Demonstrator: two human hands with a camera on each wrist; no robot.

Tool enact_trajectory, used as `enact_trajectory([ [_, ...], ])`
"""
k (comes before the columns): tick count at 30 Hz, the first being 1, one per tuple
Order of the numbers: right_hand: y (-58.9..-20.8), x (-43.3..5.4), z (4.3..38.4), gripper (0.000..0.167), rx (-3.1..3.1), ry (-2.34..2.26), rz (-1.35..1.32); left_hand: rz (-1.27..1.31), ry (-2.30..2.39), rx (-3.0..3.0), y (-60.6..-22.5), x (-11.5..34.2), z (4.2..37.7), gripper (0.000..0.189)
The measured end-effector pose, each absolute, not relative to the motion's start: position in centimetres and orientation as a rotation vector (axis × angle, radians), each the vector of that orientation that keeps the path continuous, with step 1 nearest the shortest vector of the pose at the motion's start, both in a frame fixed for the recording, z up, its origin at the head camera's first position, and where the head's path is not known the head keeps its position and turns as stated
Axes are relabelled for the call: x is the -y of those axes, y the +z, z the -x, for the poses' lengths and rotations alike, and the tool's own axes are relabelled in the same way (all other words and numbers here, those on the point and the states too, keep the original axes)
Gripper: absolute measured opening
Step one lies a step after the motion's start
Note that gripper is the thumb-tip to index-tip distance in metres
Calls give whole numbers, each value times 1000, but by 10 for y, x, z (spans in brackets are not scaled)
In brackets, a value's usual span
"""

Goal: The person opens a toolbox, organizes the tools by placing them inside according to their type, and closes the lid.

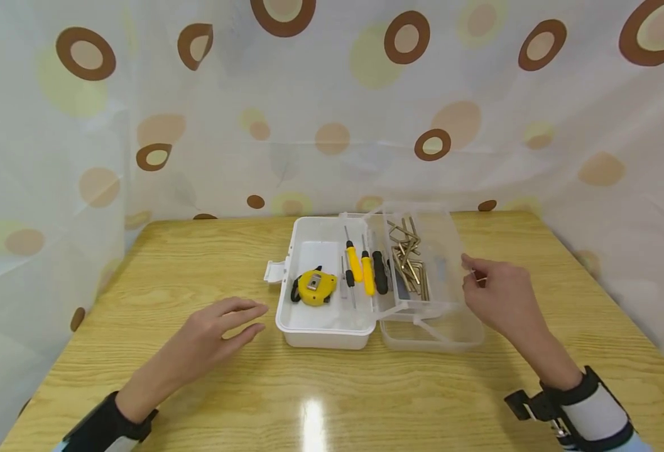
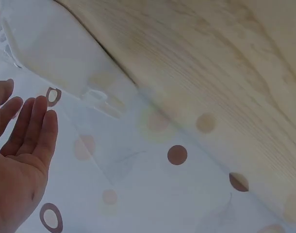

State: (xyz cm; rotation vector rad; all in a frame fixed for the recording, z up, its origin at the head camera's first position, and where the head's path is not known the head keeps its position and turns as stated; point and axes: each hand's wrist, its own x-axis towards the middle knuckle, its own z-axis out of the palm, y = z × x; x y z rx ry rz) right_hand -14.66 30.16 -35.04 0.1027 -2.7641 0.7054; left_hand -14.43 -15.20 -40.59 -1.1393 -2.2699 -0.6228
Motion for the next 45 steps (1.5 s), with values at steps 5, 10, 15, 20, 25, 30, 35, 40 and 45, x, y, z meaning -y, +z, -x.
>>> enact_trajectory([
  [5, -350, -296, 147, 37, 2747, 724, -90, 1117, -728, 2296, -411, 142, 149, 29],
  [10, -345, -294, 152, 32, 2704, 719, -85, 1089, -727, 2312, -412, 133, 150, 17],
  [15, -338, -288, 152, 28, 2679, 682, -118, 1047, -710, 2376, -406, 130, 147, 15],
  [20, -326, -275, 151, 28, 2691, 683, -141, 1079, -731, 2428, -400, 129, 144, 15],
  [25, -312, -249, 151, 30, 2785, 688, -213, 1057, -742, 2485, -391, 130, 143, 17],
  [30, -297, -221, 153, 32, 2852, 505, -412, 922, -737, 2345, -377, 118, 143, 15],
  [35, -290, -210, 157, 31, 2874, 339, -536, 1026, -705, 2076, -351, 88, 149, 17],
  [40, -288, -209, 156, 23, 2838, 270, -583, 1143, -545, 2016, -341, 55, 158, 19],
  [45, -291, -207, 156, 37, 2813, 248, -637, 1158, -471, 2050, -345, 45, 161, 15],
])
